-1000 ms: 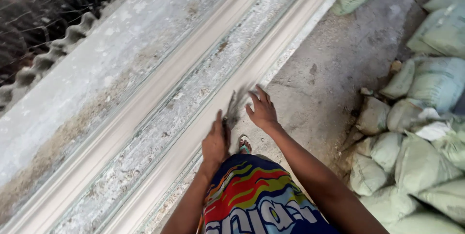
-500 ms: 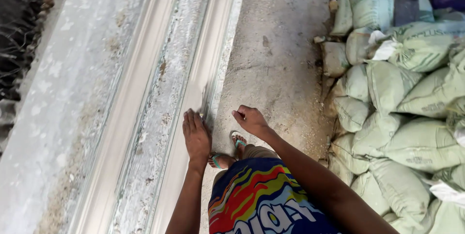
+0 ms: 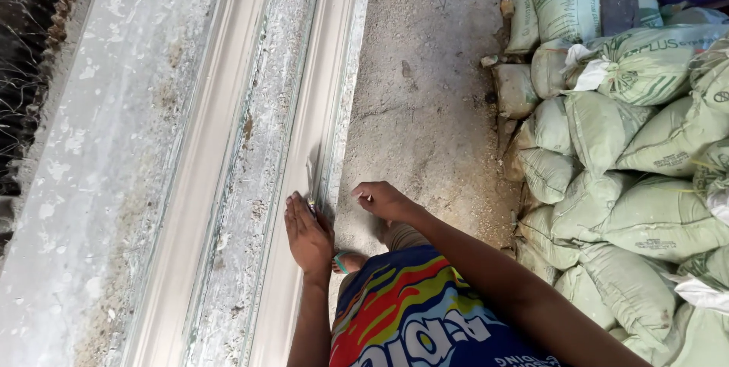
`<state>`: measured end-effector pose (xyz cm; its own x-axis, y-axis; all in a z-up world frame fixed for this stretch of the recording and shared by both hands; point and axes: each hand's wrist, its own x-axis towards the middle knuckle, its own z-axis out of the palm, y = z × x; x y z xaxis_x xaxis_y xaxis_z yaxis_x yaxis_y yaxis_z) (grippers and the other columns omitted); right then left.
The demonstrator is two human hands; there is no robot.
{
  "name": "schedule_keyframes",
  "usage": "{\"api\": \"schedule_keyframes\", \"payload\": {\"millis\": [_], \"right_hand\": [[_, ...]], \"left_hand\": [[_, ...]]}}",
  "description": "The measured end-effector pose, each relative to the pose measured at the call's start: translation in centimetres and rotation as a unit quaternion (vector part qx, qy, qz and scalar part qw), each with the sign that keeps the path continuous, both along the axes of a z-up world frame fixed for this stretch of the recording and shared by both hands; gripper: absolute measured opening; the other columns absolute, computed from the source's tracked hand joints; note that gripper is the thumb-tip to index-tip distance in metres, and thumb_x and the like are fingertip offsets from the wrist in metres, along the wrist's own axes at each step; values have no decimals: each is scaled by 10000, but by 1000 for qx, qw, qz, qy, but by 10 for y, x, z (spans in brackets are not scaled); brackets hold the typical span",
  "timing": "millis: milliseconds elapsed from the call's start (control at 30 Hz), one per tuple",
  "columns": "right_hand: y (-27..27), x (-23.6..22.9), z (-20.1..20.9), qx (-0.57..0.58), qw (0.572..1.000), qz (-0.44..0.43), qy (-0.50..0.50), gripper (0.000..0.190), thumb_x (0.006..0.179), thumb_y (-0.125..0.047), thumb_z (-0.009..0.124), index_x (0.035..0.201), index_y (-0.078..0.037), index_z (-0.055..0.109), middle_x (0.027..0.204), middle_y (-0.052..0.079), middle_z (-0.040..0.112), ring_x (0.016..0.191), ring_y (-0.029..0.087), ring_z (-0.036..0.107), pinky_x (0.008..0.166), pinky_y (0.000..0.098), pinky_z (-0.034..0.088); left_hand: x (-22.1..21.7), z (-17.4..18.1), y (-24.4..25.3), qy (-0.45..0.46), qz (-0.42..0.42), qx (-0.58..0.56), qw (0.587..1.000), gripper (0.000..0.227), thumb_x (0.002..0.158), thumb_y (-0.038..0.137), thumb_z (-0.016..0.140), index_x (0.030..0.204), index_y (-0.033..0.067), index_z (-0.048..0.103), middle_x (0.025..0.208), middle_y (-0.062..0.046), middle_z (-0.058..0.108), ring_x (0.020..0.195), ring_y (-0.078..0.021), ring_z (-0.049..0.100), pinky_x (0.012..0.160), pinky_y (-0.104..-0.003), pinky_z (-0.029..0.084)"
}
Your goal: Scraping and cleaning plaster decorative molding pieces on a workbench.
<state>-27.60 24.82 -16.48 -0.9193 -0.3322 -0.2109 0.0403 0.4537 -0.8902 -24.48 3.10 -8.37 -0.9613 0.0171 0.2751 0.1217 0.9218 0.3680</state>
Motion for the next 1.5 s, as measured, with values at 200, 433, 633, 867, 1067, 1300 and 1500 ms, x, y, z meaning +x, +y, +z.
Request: {"api": "schedule_keyframes", "payload": {"millis": [200, 433, 633, 867, 1067, 1300, 1500], "right_hand": [[2, -40, 10, 119, 991, 38, -56, 284, 996, -270, 733, 909, 1, 728, 767, 126, 731, 677, 245, 723, 701, 379, 577], [20, -104, -22, 58, 996, 14, -62, 275, 977, -246, 630, 1182, -67, 668, 867, 102, 728, 773, 223, 721, 727, 390, 592], [18, -170, 13, 134, 983, 27, 122, 709, 984, -292, 672, 1543, -24, 328, 1468, 268, 395, 1364, 428, 456, 1126, 502, 424], [15, -197, 2, 213, 954, 128, 168, 1027, 985, -592, 576, 1575, 117, 126, 1671, 269, 110, 1534, 447, 149, 1234, 557, 190], [17, -193, -14, 228, 948, 125, 184, 1030, 972, -644, 551, 1588, 97, 186, 1691, 248, 130, 1545, 442, 193, 1235, 532, 227], [20, -198, 6, 259, 944, 144, 143, 1034, 951, -648, 580, 1610, 18, 142, 1707, 181, 87, 1568, 372, 155, 1206, 513, 279], [20, -202, 17, 275, 943, 156, 99, 1058, 932, -635, 602, 1632, -36, 82, 1725, 129, 37, 1581, 328, 136, 1206, 502, 300]], "left_hand": [[-4, 1, 4, 16, 19, -11, 1000, 408, 1005, 90, 579, 1366, -97, 551, 1428, -243, 600, 1366, -380, 567, 1169, -464, 442], [-8, 7, 11, 16, 71, 13, 997, 439, 942, 107, 628, 1338, -79, 591, 1364, -221, 633, 1307, -379, 597, 1124, -476, 463], [-11, 11, 14, 16, 88, 7, 996, 360, 952, 97, 623, 1288, -30, 593, 1358, -202, 648, 1310, -371, 599, 1136, -466, 474], [-20, 23, 45, -17, 155, -29, 987, 381, 941, 101, 607, 1310, 4, 599, 1372, -186, 637, 1306, -384, 618, 1126, -507, 458], [-15, 43, 80, -212, 256, 165, 929, 388, 989, 219, 634, 1346, 68, 613, 1162, -198, 701, 964, -399, 704, 806, -466, 581], [-16, 59, 64, -131, 137, 222, 957, 410, 980, 179, 602, 1370, 52, 597, 1118, -184, 720, 962, -431, 695, 780, -510, 578], [-3, 44, 57, -213, 172, 150, 950, 326, 928, 151, 612, 1242, 184, 691, 1145, -136, 727, 917, -415, 709, 745, -519, 577]]}}
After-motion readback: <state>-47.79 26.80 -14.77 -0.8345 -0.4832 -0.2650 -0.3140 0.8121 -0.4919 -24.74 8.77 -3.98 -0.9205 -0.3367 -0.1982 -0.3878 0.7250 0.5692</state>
